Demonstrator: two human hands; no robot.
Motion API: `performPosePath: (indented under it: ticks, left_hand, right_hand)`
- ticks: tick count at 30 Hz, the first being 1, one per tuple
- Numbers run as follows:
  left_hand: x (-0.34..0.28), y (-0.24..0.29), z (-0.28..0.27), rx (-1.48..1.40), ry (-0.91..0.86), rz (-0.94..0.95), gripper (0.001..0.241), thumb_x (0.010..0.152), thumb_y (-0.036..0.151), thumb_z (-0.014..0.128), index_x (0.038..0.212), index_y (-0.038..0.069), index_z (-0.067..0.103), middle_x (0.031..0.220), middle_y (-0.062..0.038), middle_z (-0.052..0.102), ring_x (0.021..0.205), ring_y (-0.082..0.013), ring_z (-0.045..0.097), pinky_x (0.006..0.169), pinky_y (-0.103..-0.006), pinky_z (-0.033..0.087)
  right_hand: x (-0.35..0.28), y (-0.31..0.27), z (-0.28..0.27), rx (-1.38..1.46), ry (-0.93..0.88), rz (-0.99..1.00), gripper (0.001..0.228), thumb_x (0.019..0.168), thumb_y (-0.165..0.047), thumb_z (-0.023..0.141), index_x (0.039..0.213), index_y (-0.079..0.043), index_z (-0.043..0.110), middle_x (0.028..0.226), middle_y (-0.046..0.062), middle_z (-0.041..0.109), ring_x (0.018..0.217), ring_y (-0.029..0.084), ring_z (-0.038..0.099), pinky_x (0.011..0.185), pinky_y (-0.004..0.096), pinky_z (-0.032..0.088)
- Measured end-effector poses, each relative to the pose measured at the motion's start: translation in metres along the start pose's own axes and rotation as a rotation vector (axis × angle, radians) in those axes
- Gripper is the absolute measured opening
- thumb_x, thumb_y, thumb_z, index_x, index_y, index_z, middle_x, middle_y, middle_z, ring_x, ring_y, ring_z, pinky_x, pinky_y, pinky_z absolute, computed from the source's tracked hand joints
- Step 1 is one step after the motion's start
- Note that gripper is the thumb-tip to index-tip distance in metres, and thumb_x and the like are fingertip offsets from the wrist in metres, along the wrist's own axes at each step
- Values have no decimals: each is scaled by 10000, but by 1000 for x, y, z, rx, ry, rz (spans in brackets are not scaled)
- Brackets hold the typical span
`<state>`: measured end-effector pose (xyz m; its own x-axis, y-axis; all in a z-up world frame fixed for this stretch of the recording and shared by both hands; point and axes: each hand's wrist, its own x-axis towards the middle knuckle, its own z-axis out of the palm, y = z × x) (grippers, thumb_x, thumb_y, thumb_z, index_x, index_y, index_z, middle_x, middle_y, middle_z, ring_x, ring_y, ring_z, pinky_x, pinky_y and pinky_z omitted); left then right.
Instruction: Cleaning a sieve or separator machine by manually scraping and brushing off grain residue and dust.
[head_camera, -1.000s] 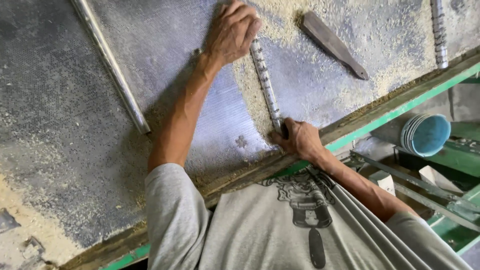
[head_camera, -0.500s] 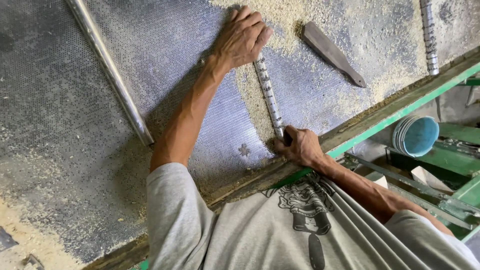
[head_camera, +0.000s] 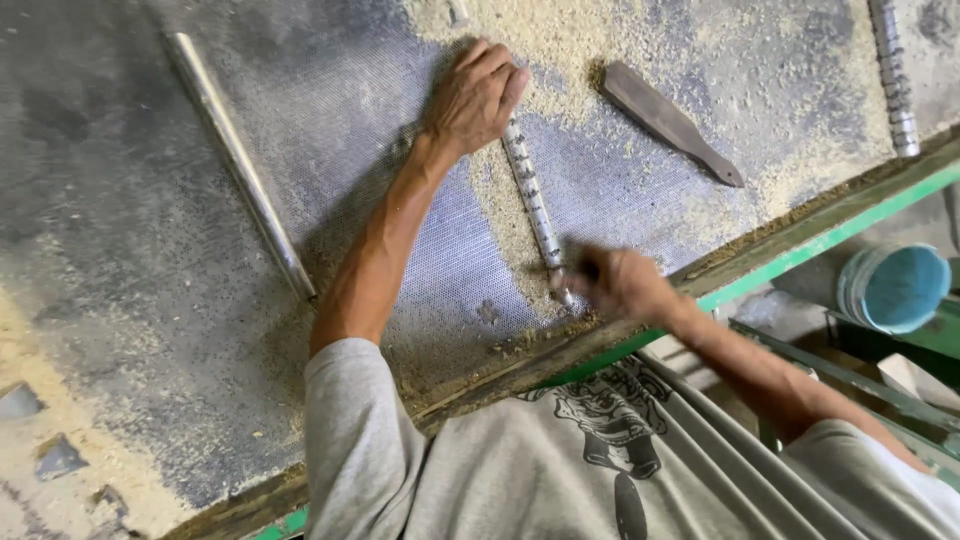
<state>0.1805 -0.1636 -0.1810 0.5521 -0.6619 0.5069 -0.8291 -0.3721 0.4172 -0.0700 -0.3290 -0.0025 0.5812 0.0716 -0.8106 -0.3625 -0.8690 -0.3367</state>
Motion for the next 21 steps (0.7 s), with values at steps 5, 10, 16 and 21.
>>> performPosePath:
  ticks: [5, 10, 16, 21]
  left_hand:
    - [-3, -24, -6, -266, -88, -119, 705, 1187, 441, 135, 1120, 60, 723, 940, -134, 712, 826, -233, 686, 721, -392, 603]
    - [-3, -18, -24, -743, 35, -472, 756, 1102, 581, 95, 1427, 69, 547, 1114, -175, 762, 1084, -279, 785, 885, -409, 690]
    - [6, -12, -25, -621, -70, -419, 826, 1032, 696, 140, 1415, 105, 571, 1286, -189, 695, 1117, -282, 735, 860, -464, 666]
    - [18, -17, -28, -582, -214, -338, 749, 968, 775, 329, 1306, 191, 653, 1063, -93, 771, 950, -223, 765, 788, -449, 657]
  right_hand:
    - [87, -15, -68, 44, 465, -207, 635, 969, -643, 596, 1076, -19, 640, 875, 94, 586, 655, 200, 558, 563, 367, 531]
    - [186, -65, -70, -40, 624, -228, 703, 967, -502, 708, 1321, 65, 492, 1161, 236, 531, 966, 339, 555, 788, 463, 563]
    - [254, -99, -47, -233, 796, 153, 588, 928, -317, 710, 1349, 30, 491, 1109, 174, 548, 1003, 311, 549, 725, 350, 605]
    - [250, -102, -45, 118, 897, 201, 370, 1109, -443, 472, 1061, -88, 564, 863, 77, 576, 637, 170, 501, 455, 305, 472]
